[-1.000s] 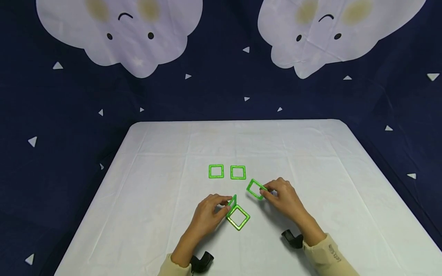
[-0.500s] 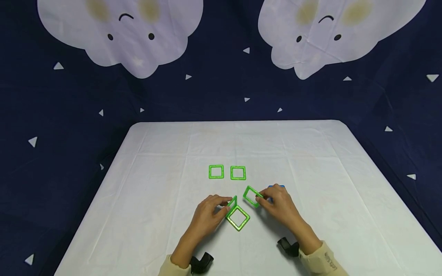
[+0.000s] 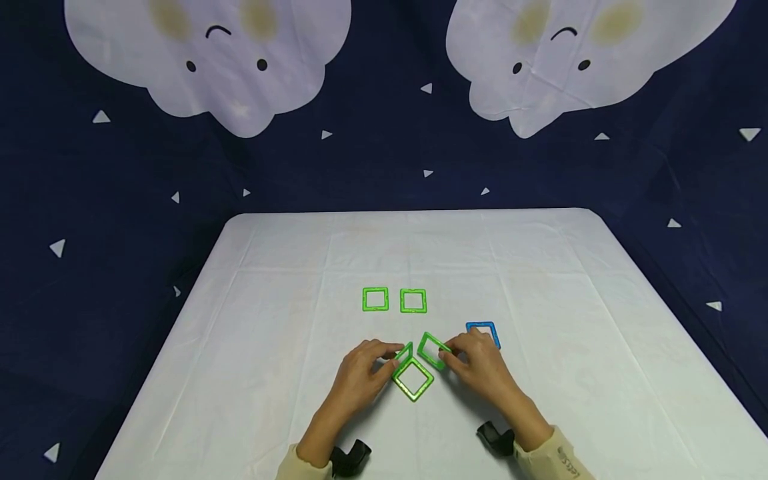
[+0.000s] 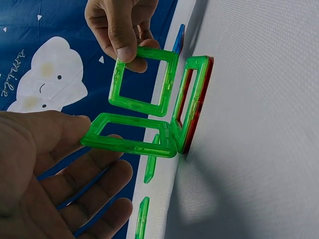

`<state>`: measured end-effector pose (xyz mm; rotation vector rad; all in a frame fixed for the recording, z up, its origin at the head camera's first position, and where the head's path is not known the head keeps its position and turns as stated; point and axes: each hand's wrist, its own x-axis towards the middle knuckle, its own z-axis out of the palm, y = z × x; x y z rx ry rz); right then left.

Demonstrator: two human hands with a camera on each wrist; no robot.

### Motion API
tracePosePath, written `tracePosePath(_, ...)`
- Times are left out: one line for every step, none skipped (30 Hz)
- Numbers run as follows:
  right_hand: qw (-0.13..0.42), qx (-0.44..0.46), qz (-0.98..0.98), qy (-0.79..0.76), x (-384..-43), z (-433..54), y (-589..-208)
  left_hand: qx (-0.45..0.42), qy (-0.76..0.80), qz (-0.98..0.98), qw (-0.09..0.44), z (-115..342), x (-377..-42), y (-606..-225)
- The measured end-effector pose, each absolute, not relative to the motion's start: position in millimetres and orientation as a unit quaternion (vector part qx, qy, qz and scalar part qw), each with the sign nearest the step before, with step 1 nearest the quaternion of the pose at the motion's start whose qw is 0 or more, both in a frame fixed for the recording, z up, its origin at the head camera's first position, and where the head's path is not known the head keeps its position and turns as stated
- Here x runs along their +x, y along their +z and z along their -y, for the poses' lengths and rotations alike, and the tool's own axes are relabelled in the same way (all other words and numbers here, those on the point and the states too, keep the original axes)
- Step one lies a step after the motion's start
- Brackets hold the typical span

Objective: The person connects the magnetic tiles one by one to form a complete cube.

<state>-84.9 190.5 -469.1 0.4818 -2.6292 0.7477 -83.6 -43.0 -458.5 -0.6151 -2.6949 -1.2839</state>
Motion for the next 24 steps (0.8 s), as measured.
tracePosePath(0.181,0.172,0.932,0.263,-84.9,-190.2,-469.4,-0.201,-0.421,0.883,0.046,43.0,-83.8,-458.5)
tracePosePath(0.181,0.172,0.932,0.262,-84.9,-190.0,-469.7,-0.201,-0.42,0.883,0.046,43.1,-83.8,-458.6)
tracePosePath(0.182,0.173,0.932,0.26,-84.9,-189.8,-469.9,-0.201,-0.421,0.883,0.045,43.1,-83.8,-458.6)
tracePosePath(0.183,0.173,0.933,0.258,-84.9,-189.6,-470.1,-0.202,-0.421,0.883,0.045,43.1,-83.7,-458.7)
tracePosePath(0.184,0.174,0.933,0.257,-84.9,-189.4,-470.1,-0.201,-0.421,0.883,0.045,43.2,-83.7,-458.7)
tracePosePath(0.184,0.174,0.933,0.256,-84.9,-189.2,-470.3,-0.202,-0.421,0.883,0.045,43.1,-83.7,-458.9)
tracePosePath(0.186,0.175,0.932,0.256,-85.0,-189.0,-470.3,-0.202,-0.422,0.883,0.046,43.1,-83.5,-459.0)
tracePosePath(0.188,0.176,0.932,0.256,-85.0,-188.7,-470.2,-0.204,-0.421,0.882,0.049,43.1,-83.3,-459.0)
tracePosePath(0.189,0.178,0.931,0.257,-85.1,-188.4,-470.3,-0.206,-0.421,0.882,0.05,43.1,-83.3,-459.3)
tracePosePath(0.19,0.181,0.93,0.258,-85.0,-187.8,-470.4,-0.206,-0.422,0.881,0.052,43.1,-83.3,-459.4)
tracePosePath(0.192,0.184,0.929,0.259,-85.1,-187.4,-470.6,-0.207,-0.422,0.881,0.052,43.0,-83.3,-459.5)
tracePosePath(0.193,0.187,0.927,0.26,-85.0,-186.8,-471.0,-0.207,-0.422,0.881,0.052,43.0,-83.4,-459.7)
tracePosePath(0.195,0.191,0.926,0.26,-85.0,-186.2,-471.4,-0.206,-0.422,0.881,0.052,43.0,-83.6,-459.7)
tracePosePath(0.197,0.195,0.925,0.259,-84.8,-185.5,-471.9,-0.206,-0.423,0.881,0.051,43.0,-83.7,-459.6)
tracePosePath(0.199,0.2,0.924,0.258,-84.7,-184.9,-472.3,-0.205,-0.423,0.881,0.049,43.0,-84.0,-459.9)
tracePosePath(0.202,0.203,0.923,0.257,-84.5,-184.3,-472.6,-0.204,-0.423,0.881,0.049,43.0,-83.9,-459.6)
tracePosePath(0.204,0.206,0.922,0.256,-84.3,-183.8,-472.8,-0.205,-0.423,0.881,0.049,43.0,-84.0,-459.4)
tracePosePath(0.205,0.207,0.922,0.255,-84.0,-183.3,-472.8,-0.206,-0.422,0.881,0.051,43.0,-84.1,-459.5)
tracePosePath(0.207,0.207,0.922,0.254,-83.8,-182.8,-472.5,-0.207,-0.422,0.881,0.052,43.0,-84.2,-459.4)
tracePosePath(0.209,0.209,0.921,0.253,-83.5,-182.4,-472.3,-0.208,-0.421,0.881,0.054,42.9,-84.2,-459.6)
tracePosePath(0.209,0.209,0.921,0.253,-83.2,-182.0,-472.0,-0.209,-0.421,0.881,0.054,42.9,-84.2,-459.6)
tracePosePath(0.21,0.211,0.921,0.252,-83.0,-181.8,-471.9,-0.21,-0.421,0.88,0.056,42.8,-84.2,-459.5)
tracePosePath(0.212,0.212,0.92,0.251,-82.7,-181.6,-471.8,-0.21,-0.422,0.88,0.058,42.7,-84.3,-459.8)
tracePosePath(0.213,0.214,0.92,0.25,-82.6,-181.4,-471.6,-0.21,-0.422,0.88,0.057,42.6,-84.2,-460.0)
